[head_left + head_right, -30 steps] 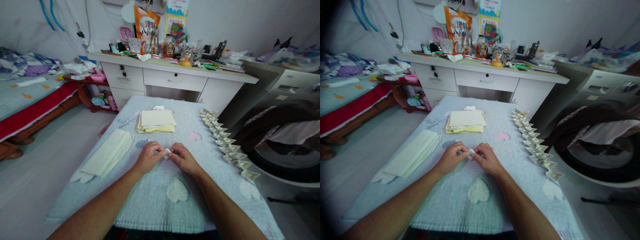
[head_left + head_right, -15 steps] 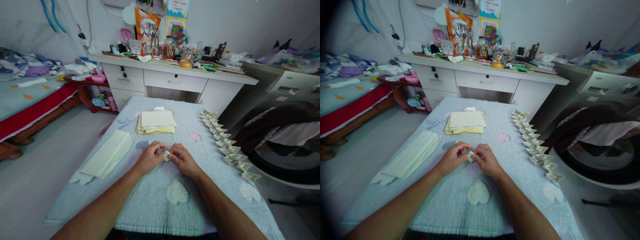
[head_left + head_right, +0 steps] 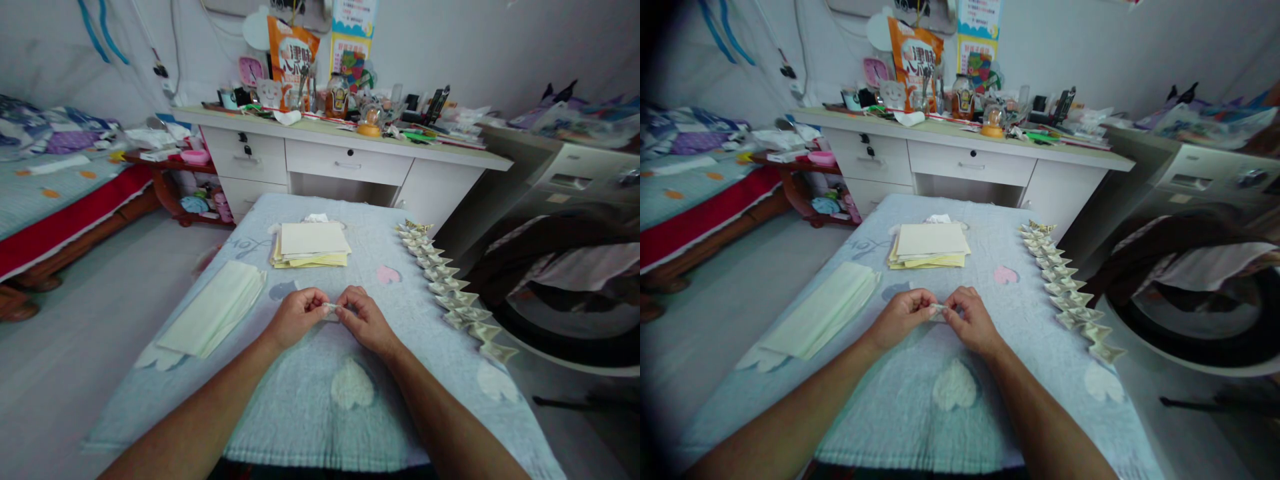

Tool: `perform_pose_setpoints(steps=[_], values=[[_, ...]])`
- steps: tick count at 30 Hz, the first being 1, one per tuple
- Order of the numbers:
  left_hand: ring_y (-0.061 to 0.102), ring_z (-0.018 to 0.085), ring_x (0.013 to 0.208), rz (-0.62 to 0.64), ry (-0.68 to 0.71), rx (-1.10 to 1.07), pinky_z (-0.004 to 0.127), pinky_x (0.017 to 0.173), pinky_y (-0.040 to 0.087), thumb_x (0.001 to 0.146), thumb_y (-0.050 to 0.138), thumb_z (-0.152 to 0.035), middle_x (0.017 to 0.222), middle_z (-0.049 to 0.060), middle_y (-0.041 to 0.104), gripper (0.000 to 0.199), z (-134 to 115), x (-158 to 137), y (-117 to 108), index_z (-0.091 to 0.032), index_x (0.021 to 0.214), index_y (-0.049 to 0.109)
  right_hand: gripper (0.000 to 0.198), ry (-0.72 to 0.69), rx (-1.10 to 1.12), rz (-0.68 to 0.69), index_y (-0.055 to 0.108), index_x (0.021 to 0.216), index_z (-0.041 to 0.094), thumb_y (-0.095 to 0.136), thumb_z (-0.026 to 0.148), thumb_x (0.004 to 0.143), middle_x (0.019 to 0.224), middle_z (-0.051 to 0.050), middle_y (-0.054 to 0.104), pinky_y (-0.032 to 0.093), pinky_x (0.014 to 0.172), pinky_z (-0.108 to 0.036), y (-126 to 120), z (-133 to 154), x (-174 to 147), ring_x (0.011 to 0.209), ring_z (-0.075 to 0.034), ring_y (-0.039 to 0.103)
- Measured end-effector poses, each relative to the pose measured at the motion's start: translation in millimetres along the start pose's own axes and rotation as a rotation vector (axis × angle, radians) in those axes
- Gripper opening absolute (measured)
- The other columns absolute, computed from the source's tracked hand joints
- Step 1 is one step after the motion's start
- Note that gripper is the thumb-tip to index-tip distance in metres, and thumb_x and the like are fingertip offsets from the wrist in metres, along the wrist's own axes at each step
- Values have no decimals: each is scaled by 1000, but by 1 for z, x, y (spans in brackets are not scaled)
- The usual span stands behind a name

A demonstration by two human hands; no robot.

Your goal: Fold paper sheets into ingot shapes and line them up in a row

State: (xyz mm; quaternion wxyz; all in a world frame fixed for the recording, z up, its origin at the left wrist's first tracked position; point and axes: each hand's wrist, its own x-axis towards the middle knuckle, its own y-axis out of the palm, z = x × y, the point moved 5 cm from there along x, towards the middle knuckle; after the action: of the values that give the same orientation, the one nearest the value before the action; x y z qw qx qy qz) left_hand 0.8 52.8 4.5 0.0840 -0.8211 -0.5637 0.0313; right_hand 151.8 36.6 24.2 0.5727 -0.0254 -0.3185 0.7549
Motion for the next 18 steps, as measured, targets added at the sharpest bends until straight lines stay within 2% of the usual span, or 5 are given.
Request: perform_pose_setpoints(steps=[10, 13, 18], values=[[47, 8, 56, 57, -55, -127, 20, 53, 35, 74, 65, -27, 62, -4, 52, 15, 1, 1, 4, -13, 75, 58, 20, 15, 16, -17, 56, 71, 19, 54, 29, 88, 75, -1, 52, 35, 77, -31, 0, 0, 3, 80, -17, 48], [50, 8, 55, 36, -95, -260, 21, 55, 39, 72, 67, -28, 60, -4, 55, 19, 1, 1, 4, -14, 75, 54, 14, 49, 33, -25, 58, 80, 19, 58, 31, 87, 81, -1, 55, 36, 79, -31, 2, 0, 2, 84, -17, 50], [57, 11, 60, -19, -145, -374, 25, 60, 44, 71, 70, -31, 64, -1, 60, 24, 3, 0, 6, -15, 78, 53, 20, 97, 5, -37, 59, 82, 20, 68, 38, 81, 82, -1, 58, 38, 77, -29, 6, -2, 1, 84, -18, 51]])
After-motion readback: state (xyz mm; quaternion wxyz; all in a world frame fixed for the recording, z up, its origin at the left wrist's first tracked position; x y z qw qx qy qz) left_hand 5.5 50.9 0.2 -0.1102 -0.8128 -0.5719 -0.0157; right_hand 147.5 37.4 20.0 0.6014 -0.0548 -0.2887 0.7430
